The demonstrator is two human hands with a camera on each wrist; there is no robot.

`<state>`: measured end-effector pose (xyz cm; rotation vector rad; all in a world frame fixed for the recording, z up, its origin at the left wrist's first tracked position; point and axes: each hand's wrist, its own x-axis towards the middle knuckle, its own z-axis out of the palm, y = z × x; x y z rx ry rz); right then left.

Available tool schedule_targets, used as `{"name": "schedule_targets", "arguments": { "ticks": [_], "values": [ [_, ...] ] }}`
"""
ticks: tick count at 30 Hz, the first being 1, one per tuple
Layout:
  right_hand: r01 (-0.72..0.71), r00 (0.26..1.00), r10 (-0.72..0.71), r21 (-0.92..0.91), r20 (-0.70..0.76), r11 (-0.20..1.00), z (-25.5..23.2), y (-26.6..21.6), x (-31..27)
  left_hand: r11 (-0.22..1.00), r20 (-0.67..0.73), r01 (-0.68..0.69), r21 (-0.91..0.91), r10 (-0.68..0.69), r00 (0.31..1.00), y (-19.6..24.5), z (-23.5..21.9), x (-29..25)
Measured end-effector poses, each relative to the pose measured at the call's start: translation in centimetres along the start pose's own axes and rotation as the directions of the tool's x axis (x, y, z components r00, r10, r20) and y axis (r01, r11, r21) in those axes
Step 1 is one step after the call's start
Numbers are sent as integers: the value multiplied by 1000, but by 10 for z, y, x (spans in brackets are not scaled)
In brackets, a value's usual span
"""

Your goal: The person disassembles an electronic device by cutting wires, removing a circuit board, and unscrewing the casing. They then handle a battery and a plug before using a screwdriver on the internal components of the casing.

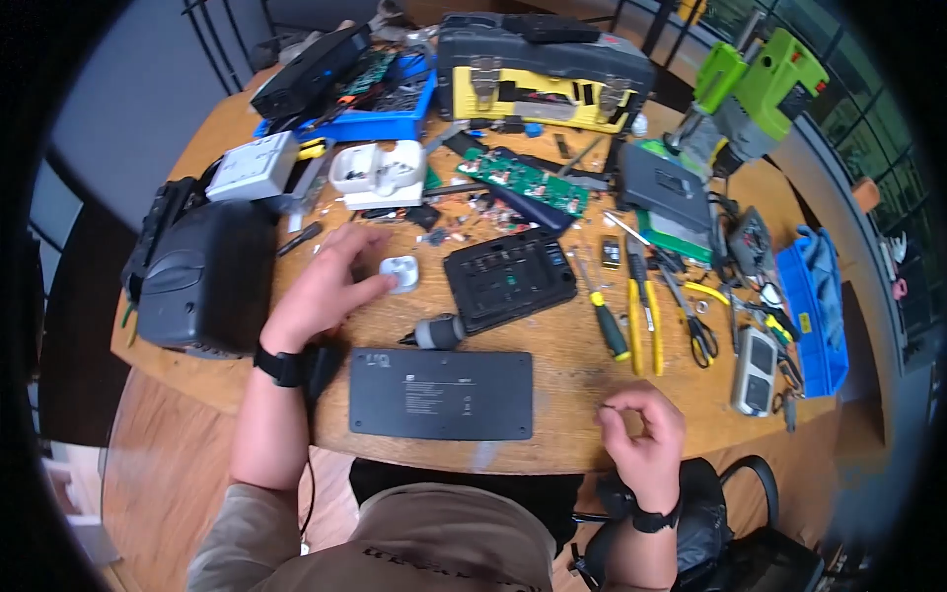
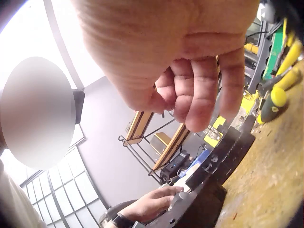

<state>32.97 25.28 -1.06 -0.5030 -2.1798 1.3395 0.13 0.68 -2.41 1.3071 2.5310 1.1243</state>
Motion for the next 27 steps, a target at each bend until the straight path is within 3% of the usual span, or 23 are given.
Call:
{"name": "schedule_targets", "arguments": {
  "ticks": [1,4,5,6,10,16,20,22,27],
  "values": [
    [1,1000,-1,-6,6,1000,2,3,-5,999,-58,-52,10,52,997,2,-1,1],
    [-18,999,17,20,33,1000,3,11,-16,1000,-100,2,-17,-3,995,27,-15,-2],
    [-52,997,51,35,50,998,4,13,-19,996,-120,-84,31,87,989,32,-21,-5],
    [-48,998,45,49,52,998,5,16,-21,996,-121,-82,46,87,989,40,-29,-9],
    [-133,991,130,148,35,980,5,24,-28,987,54,-135,85,131,990,72,-56,-32],
    [-177,982,158,211,102,962,10,21,-31,999,187,-14,48,5,982,62,-39,-91],
    [-226,973,206,245,104,943,11,20,-27,999,225,-3,43,-7,974,54,-13,-121],
    [-124,986,106,138,131,983,10,22,-20,996,216,62,61,-73,974,54,-3,-132],
    [-111,986,93,132,136,985,20,17,-9,985,207,165,58,-174,963,50,5,-139]
  ]
}}
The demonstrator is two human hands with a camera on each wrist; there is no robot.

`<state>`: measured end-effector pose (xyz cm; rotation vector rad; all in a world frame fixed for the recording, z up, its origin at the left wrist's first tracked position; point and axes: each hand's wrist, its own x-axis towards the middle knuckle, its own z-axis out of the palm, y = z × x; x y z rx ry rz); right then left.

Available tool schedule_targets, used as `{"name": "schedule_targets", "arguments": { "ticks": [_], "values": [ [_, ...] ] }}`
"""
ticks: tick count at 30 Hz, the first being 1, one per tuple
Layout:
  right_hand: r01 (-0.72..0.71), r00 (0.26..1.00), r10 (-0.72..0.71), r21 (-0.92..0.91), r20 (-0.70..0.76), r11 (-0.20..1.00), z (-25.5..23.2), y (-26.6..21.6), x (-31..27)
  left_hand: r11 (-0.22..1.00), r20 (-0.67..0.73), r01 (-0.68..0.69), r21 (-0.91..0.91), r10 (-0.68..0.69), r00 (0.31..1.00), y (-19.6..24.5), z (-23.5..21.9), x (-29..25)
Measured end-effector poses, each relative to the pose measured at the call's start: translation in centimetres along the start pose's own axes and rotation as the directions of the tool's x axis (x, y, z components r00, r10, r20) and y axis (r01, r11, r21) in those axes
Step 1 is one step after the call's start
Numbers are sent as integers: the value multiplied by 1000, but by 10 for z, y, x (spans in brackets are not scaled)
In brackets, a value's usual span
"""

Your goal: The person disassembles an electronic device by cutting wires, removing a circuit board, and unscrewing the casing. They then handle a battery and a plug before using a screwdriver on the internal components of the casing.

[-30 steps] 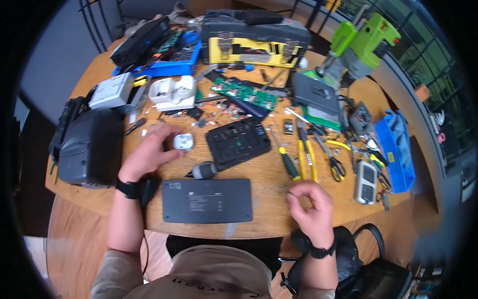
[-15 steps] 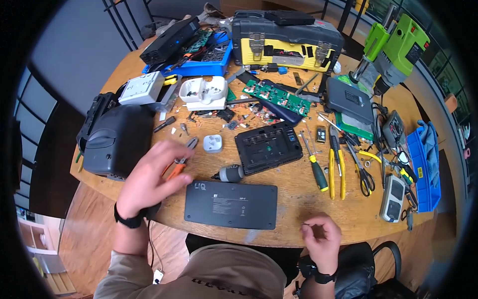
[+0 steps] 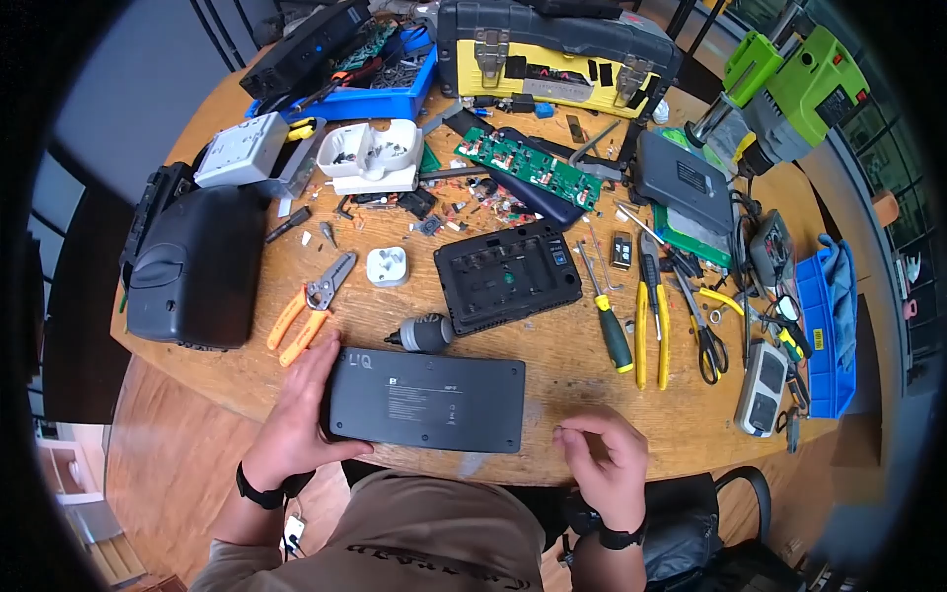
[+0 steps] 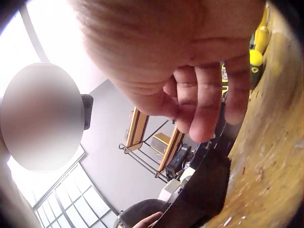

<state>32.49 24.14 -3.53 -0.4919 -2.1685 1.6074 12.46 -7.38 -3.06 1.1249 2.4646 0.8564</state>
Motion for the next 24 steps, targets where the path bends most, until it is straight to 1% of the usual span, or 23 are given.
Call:
{"name": "schedule_targets", "arguments": {
  "ticks": [1,2,3,5,6,7,9,11,13,14,16,17,19,20,23,24],
  "values": [
    [2,1000,-2,-19,4,1000,0,-1,1,999,-7,-26,46,26,1000,0,1,0],
    [-3,1000,4,19,-18,1000,3,-3,2,994,-14,-54,90,56,998,0,4,2],
    [-10,1000,10,2,-24,1000,2,-6,4,995,-10,-62,73,63,998,-2,7,2],
    [3,1000,-3,7,6,1000,1,-9,8,990,-70,-53,129,62,996,-6,12,2],
    [-26,999,25,38,21,999,-1,-10,8,989,-127,-47,138,65,990,-1,13,3],
    [-25,1000,24,30,14,999,-2,-12,11,990,-127,-55,132,72,989,-2,16,4],
    [95,994,-93,-33,49,995,-3,-17,17,979,-168,-99,180,130,977,-8,19,2],
    [98,995,-97,-35,37,995,-6,-23,22,979,-184,-98,181,131,974,-8,20,1],
    [228,974,-225,-141,39,963,-8,-29,35,973,-141,-118,196,147,979,-11,18,0],
    [235,972,-231,-142,41,962,-10,-33,40,973,-147,-118,198,149,978,-9,18,1],
    [325,946,-320,-207,59,923,-14,-40,51,980,-182,-101,170,132,974,-6,17,2],
    [329,944,-324,-208,61,921,-12,-42,56,980,-187,-101,170,133,973,-6,18,1],
    [328,939,-340,-162,-50,930,-8,-48,69,980,-201,-107,170,141,969,-7,18,2],
    [380,919,-393,-197,-34,904,-9,-51,78,979,-208,-111,170,146,967,-7,19,2],
    [415,901,-433,-215,-40,884,-8,-56,105,983,-226,-119,142,149,963,-9,21,1],
    [464,871,-489,-249,-46,850,-8,-53,118,983,-218,-112,146,142,965,-9,20,1]
  ]
}}
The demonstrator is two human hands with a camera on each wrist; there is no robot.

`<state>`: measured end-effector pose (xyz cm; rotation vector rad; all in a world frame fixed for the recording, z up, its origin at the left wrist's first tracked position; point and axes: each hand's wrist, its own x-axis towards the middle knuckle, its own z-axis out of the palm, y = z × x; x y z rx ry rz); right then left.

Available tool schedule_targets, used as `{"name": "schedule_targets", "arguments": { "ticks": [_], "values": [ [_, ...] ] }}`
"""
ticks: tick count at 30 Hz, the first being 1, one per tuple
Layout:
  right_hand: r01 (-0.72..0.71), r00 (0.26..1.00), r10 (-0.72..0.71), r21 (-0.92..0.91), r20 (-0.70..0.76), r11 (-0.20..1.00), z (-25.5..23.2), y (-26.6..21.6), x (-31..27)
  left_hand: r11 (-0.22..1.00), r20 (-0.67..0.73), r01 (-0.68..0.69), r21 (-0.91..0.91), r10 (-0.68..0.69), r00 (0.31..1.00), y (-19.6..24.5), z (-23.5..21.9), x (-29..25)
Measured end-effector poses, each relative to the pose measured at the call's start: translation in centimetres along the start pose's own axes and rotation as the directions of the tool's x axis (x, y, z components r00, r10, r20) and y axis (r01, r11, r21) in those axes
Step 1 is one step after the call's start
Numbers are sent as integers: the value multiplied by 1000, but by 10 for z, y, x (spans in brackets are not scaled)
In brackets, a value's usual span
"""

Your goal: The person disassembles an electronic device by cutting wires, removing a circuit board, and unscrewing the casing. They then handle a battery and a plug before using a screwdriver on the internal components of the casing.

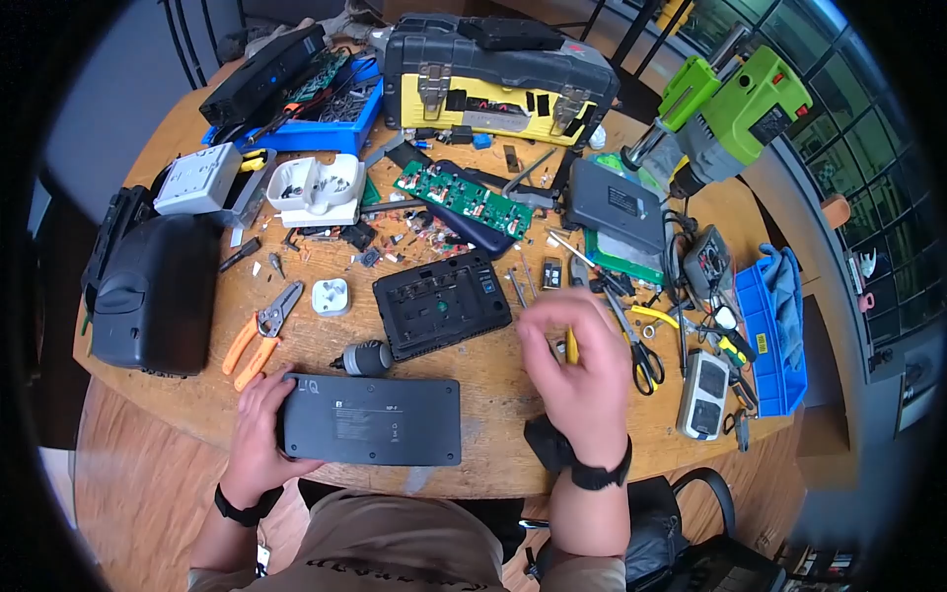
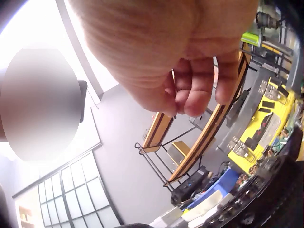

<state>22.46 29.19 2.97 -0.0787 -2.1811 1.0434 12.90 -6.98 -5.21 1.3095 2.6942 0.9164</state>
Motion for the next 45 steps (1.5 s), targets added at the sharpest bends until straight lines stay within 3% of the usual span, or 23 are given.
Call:
{"name": "schedule_targets", "arguments": {
  "ticks": [5,7,15,28,41,44,45],
  "values": [
    [5,1000,-5,-34,2,999,14,26,24,1000,-6,-9,3,9,1000,1,-1,0],
    [18,999,-12,-136,46,991,18,32,27,1000,0,-2,-1,2,1000,1,-1,1],
    [-88,995,91,-64,39,994,25,47,15,1000,3,-18,19,18,1000,0,-1,1],
    [-86,996,86,-28,-21,996,24,60,12,1000,-4,-7,7,7,1000,1,0,-1],
    [-146,989,146,-25,14,989,23,70,9,998,41,29,57,-31,999,1,-3,-4],
    [-166,986,166,-15,15,986,22,74,9,1000,41,2,4,-2,999,3,-10,-5],
    [-177,984,177,-6,16,984,22,76,8,992,10,2,-123,-1,1000,-1,-9,-8]
  ]
}}
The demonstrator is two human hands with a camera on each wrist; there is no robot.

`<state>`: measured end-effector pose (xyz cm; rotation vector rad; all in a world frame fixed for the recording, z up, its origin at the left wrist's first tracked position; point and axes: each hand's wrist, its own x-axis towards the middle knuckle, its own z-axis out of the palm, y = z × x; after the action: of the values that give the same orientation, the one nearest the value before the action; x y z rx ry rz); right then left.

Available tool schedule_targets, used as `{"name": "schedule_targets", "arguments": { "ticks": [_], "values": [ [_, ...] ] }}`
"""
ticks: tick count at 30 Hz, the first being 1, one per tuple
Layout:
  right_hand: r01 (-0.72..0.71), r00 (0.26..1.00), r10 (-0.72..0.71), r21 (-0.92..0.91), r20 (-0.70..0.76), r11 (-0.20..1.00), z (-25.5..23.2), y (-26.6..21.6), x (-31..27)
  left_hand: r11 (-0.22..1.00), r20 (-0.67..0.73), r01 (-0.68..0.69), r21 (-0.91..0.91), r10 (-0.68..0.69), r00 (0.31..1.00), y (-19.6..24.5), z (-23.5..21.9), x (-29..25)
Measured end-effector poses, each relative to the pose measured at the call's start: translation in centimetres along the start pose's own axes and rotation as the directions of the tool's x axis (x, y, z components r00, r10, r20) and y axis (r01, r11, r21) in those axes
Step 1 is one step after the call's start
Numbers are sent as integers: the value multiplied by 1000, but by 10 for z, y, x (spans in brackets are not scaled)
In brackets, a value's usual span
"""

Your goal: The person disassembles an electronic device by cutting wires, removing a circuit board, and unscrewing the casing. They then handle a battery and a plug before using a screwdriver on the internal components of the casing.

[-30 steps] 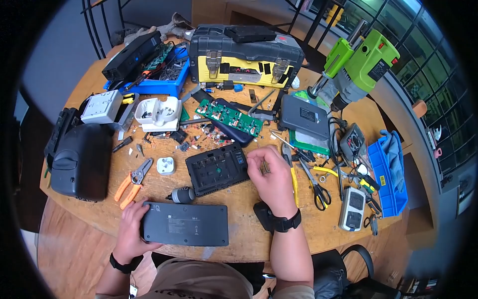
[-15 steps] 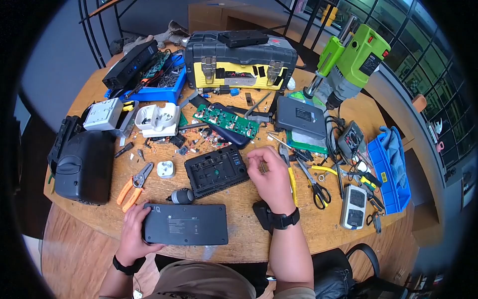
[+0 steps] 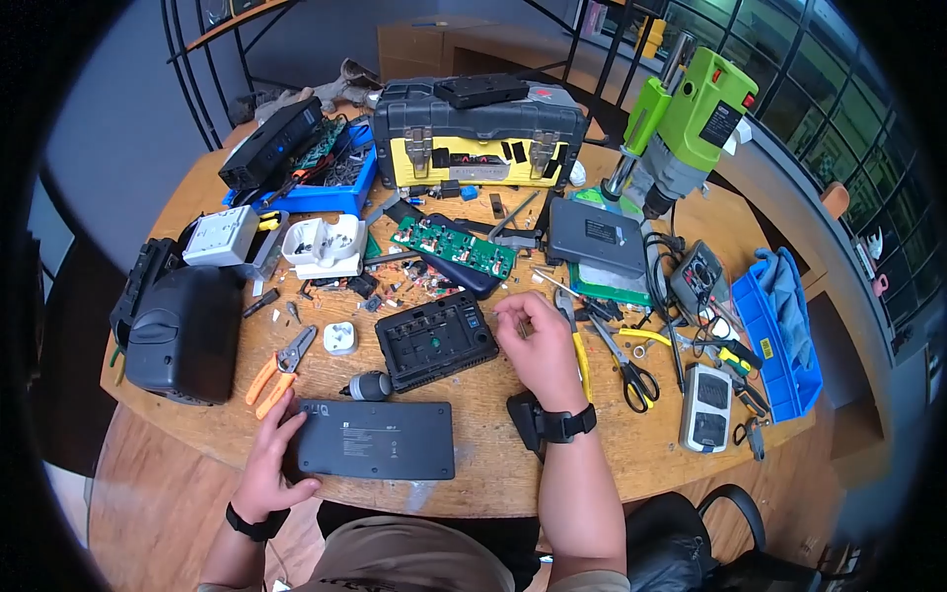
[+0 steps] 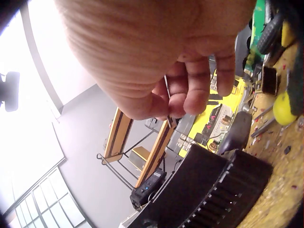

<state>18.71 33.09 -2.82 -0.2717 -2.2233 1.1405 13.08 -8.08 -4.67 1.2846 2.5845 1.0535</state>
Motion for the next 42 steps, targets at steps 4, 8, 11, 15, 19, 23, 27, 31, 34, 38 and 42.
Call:
{"name": "schedule_targets", "arguments": {
  "ticks": [4,8,11,15,19,23,27,31,34,38,42],
  "values": [
    [1,1000,0,30,-8,1000,1,1,-1,994,-94,-43,-102,33,995,6,-14,6],
    [-8,1000,8,52,3,999,1,0,0,980,1,-169,103,170,985,35,-42,50],
    [-20,1000,19,83,10,996,3,5,0,966,69,-211,147,203,977,54,-45,90],
    [-80,996,75,146,38,986,4,15,-1,946,142,-285,154,264,954,59,-28,141],
    [-75,997,69,166,41,983,6,16,-2,932,238,-288,221,235,942,58,-3,173],
    [-156,986,135,236,101,959,7,11,-2,928,321,-264,264,174,931,55,14,185],
    [-144,986,124,198,110,969,6,5,-2,939,364,-207,273,99,926,48,17,190],
    [-147,985,123,208,122,967,10,9,-2,954,388,-184,238,80,918,47,16,193],
    [-104,991,88,162,103,981,8,7,-2,972,402,-134,192,47,914,48,16,195],
    [-126,988,106,181,116,975,8,7,-3,983,433,-105,150,30,901,52,14,195],
    [-126,990,110,197,93,972,9,9,-2,975,403,-191,113,131,906,52,14,195]
  ]
}}
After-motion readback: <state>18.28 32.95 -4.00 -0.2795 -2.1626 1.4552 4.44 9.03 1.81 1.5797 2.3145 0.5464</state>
